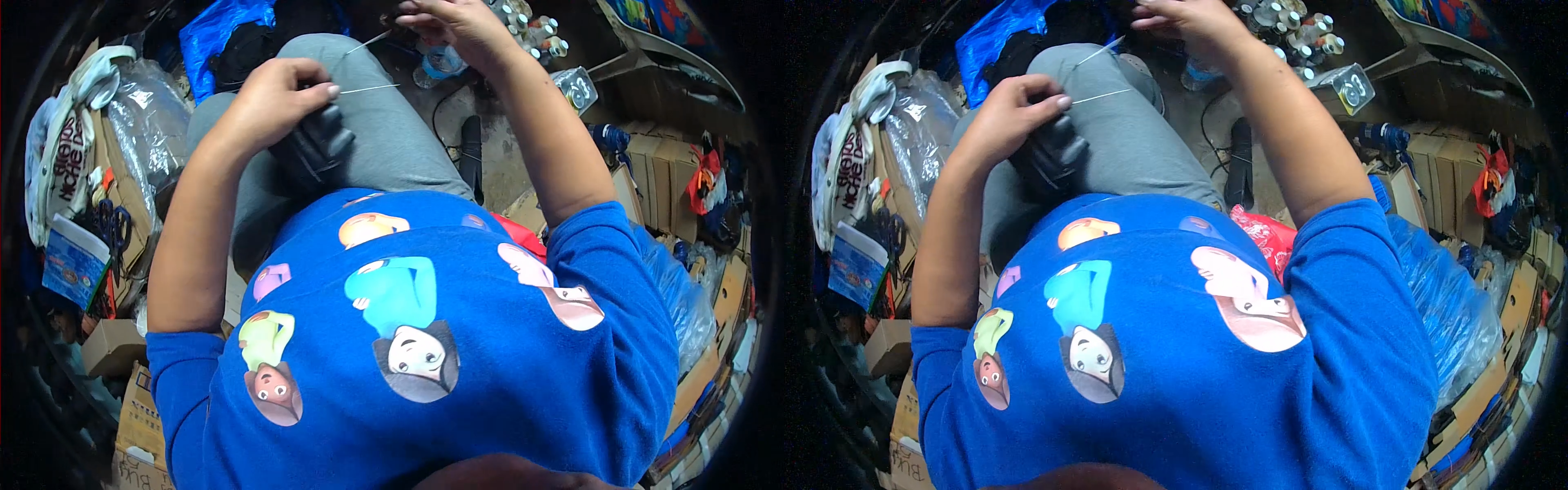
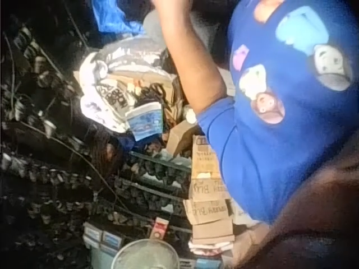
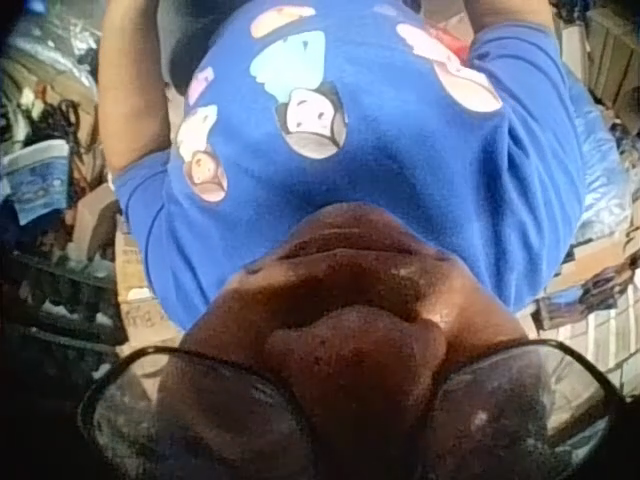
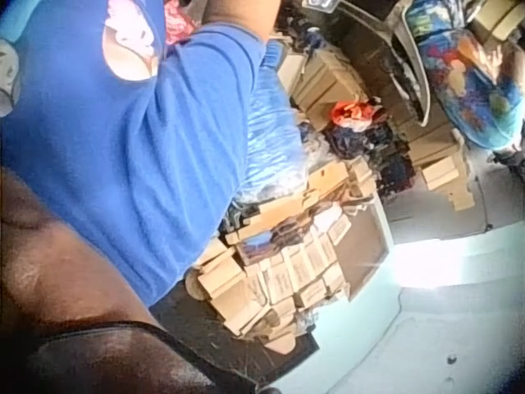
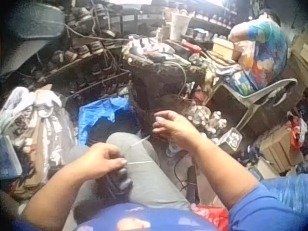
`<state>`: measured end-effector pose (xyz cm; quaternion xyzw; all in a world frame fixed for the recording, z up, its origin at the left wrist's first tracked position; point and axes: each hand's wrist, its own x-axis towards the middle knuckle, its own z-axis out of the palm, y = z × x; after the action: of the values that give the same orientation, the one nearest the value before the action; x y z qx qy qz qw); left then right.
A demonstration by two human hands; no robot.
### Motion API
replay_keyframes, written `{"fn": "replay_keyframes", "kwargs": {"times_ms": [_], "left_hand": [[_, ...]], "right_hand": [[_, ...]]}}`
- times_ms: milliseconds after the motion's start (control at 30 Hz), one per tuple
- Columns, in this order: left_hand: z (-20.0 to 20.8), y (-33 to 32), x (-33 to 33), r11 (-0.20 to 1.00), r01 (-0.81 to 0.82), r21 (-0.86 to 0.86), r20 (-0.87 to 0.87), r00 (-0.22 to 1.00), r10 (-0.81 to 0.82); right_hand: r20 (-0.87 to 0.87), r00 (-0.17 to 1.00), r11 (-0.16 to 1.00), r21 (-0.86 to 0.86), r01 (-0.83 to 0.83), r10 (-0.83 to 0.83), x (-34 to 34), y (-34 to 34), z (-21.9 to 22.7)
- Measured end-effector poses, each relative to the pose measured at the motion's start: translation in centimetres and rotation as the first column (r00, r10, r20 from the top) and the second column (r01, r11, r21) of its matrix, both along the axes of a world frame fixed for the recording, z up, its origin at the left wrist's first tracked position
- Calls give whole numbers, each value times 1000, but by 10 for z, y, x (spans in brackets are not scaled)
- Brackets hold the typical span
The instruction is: Threading laces through the eyelets of a black shoe upper part while holding it in the lap.
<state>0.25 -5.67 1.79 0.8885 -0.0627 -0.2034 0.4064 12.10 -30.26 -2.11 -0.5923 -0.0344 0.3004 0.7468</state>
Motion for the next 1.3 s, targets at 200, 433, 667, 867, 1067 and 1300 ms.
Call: {"fn": "replay_keyframes", "kwargs": {"times_ms": [200, 433, 667, 867, 1067, 1300], "left_hand": [[25, 2, 4, 998, 58, 4, -135, 989, -57], [41, -11, 26, 875, 340, 344, -230, 934, -273], [29, -16, 35, 954, 252, 160, -114, 965, -236], [-14, -4, 19, 998, -59, -36, 461, 885, 69], [-11, -6, 23, 992, -107, -61, 337, 934, 121], [1, 102, -43, 838, -536, -101, 798, 459, 390]], "right_hand": [[-36, 999, 900, -436, -4, -14, -8, -110, -118], [99, 995, 936, -347, 61, -28, -2, -37, -74], [698, 709, 973, -82, 214, -97, 75, 23, 55], [819, 568, 937, -135, 322, -77, 93, 65, 96], [744, 667, 983, -148, 105, 40, 51, 96, 67], [656, 741, 963, -266, 51, 142, 33, 90, 65]]}}
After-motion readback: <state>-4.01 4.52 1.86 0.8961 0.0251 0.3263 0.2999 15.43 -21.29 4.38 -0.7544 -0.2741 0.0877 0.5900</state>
